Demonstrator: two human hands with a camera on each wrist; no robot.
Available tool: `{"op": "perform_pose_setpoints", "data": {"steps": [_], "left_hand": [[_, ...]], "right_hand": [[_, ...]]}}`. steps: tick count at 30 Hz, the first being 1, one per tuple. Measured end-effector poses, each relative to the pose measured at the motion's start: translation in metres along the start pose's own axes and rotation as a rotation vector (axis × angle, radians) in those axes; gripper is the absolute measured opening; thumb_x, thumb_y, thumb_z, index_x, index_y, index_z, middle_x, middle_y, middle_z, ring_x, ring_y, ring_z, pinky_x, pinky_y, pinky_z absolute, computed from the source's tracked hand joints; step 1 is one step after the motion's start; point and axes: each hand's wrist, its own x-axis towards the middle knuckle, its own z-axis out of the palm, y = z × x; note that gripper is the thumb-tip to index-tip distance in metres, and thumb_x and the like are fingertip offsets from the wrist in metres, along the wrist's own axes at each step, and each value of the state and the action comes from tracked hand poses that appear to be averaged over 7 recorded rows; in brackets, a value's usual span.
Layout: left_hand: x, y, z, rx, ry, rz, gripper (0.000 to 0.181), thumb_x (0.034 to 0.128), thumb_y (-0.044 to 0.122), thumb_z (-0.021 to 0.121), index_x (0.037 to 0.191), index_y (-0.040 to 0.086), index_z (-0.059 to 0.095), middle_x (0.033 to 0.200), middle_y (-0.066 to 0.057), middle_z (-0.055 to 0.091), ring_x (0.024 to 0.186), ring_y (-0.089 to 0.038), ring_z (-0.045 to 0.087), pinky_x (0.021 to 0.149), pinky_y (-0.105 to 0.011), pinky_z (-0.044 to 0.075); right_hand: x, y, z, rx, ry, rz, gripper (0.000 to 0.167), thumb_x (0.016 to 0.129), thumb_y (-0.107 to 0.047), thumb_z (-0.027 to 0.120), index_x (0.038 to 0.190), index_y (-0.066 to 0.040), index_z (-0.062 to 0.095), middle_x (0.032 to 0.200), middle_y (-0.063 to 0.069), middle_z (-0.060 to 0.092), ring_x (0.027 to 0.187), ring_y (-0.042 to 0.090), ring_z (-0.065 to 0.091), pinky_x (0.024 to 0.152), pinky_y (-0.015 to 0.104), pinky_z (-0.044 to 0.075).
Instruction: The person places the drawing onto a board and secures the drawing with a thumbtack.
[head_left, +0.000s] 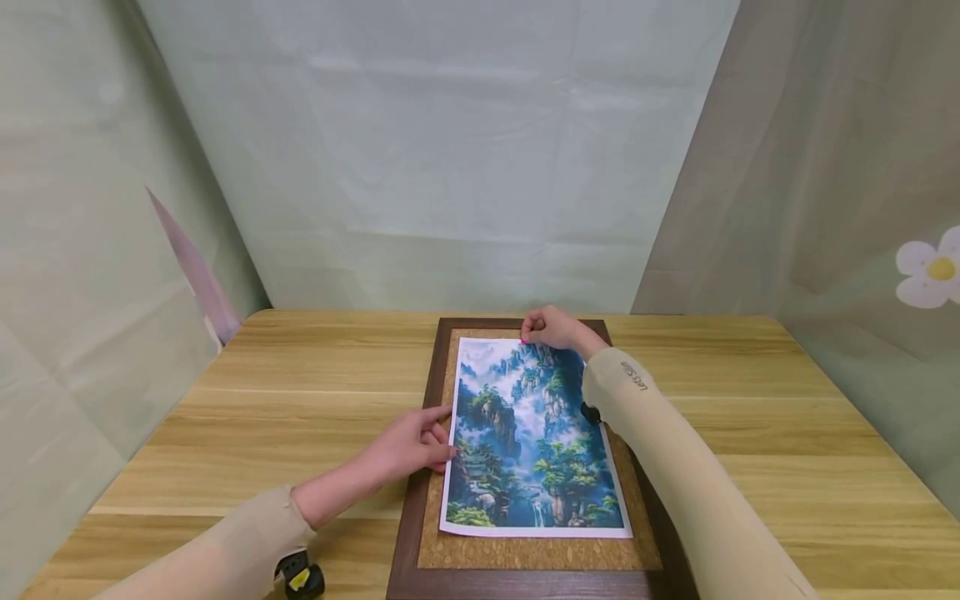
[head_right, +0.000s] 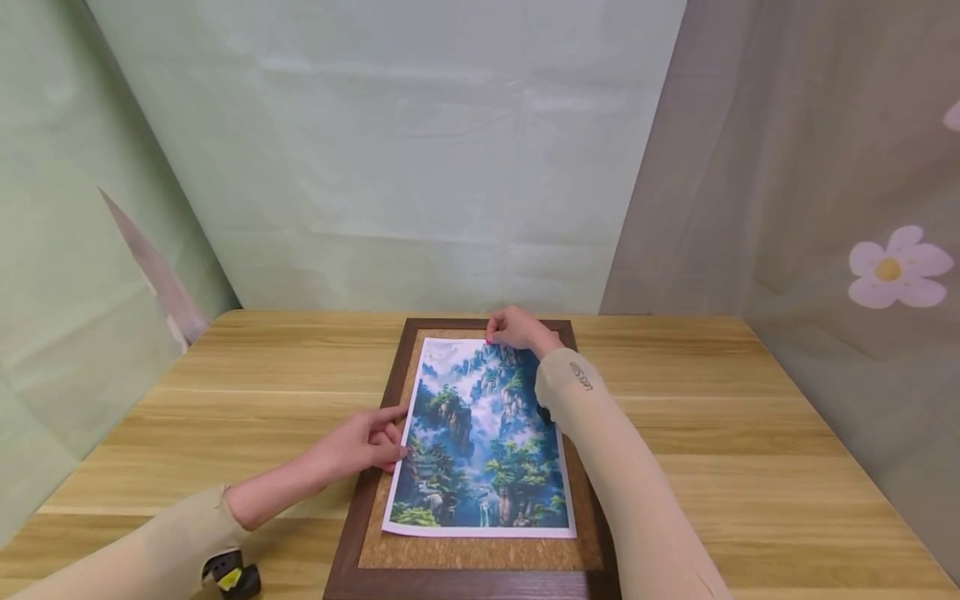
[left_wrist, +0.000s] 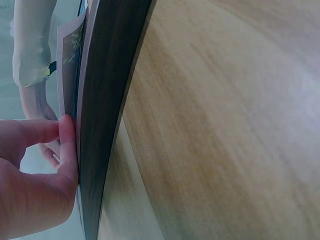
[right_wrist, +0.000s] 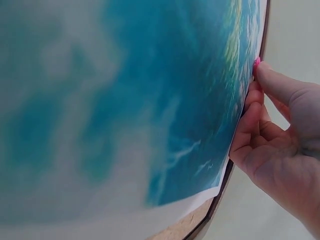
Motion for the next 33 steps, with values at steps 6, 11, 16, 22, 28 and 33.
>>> {"op": "perform_pose_setpoints", "data": {"steps": [6, 11, 16, 22, 28, 33], "left_hand": [[0.0002, -0.0001, -0.0002, 0.002, 0.000, 0.002, 0.072, 0.0890, 0.002, 0.066, 0.150, -0.008, 0.031, 0.087, -0.011, 0.063, 0.067, -0.013, 0.064, 0.068, -0.031, 0.060], [0.0000, 0.0007, 0.0002, 0.008, 0.002, -0.001, 0.072, 0.0890, 0.002, 0.066, 0.150, -0.009, 0.031, 0.087, -0.011, 0.063, 0.066, -0.013, 0.064, 0.067, -0.031, 0.060], [0.0000, 0.0017, 0.0003, 0.018, 0.007, -0.005, 0.072, 0.0888, 0.003, 0.067, 0.150, -0.009, 0.032, 0.086, -0.011, 0.064, 0.065, -0.013, 0.064, 0.067, -0.031, 0.060], [0.0000, 0.0014, 0.0002, 0.022, 0.006, -0.005, 0.072, 0.0889, 0.004, 0.068, 0.150, -0.009, 0.032, 0.085, -0.010, 0.064, 0.065, -0.013, 0.064, 0.067, -0.030, 0.060], [0.0004, 0.0006, -0.0002, 0.019, 0.004, 0.004, 0.072, 0.0889, 0.003, 0.067, 0.150, -0.009, 0.031, 0.085, -0.011, 0.064, 0.066, -0.013, 0.064, 0.067, -0.031, 0.060], [0.0009, 0.0004, -0.0003, 0.020, 0.007, 0.006, 0.071, 0.0890, 0.003, 0.067, 0.150, -0.009, 0.031, 0.085, -0.011, 0.064, 0.066, -0.013, 0.064, 0.067, -0.031, 0.060]], "right_hand": [[0.0000, -0.0003, 0.0002, -0.003, 0.002, 0.006, 0.011, 0.100, -0.015, 0.058, 0.097, -0.007, 0.065, 0.093, 0.006, 0.063, 0.085, 0.020, 0.055, 0.089, 0.035, 0.050], [0.0000, -0.0010, 0.0004, -0.006, 0.002, 0.009, 0.011, 0.100, -0.015, 0.058, 0.097, -0.008, 0.065, 0.093, 0.005, 0.062, 0.084, 0.020, 0.055, 0.088, 0.034, 0.049], [-0.0004, -0.0020, 0.0001, -0.009, -0.001, 0.012, 0.010, 0.100, -0.016, 0.058, 0.097, -0.008, 0.065, 0.093, 0.005, 0.062, 0.085, 0.020, 0.055, 0.089, 0.034, 0.049], [0.0009, -0.0013, 0.0005, -0.008, -0.005, 0.008, 0.010, 0.100, -0.015, 0.058, 0.096, -0.008, 0.064, 0.092, 0.005, 0.062, 0.084, 0.019, 0.055, 0.087, 0.033, 0.049], [0.0017, -0.0011, 0.0007, -0.016, -0.001, 0.010, 0.009, 0.100, -0.014, 0.057, 0.095, -0.009, 0.063, 0.092, 0.005, 0.062, 0.082, 0.019, 0.054, 0.085, 0.032, 0.049], [0.0029, -0.0015, 0.0010, -0.037, 0.006, 0.004, 0.009, 0.100, -0.014, 0.058, 0.094, -0.010, 0.063, 0.091, 0.005, 0.062, 0.080, 0.018, 0.053, 0.081, 0.030, 0.047]]}}
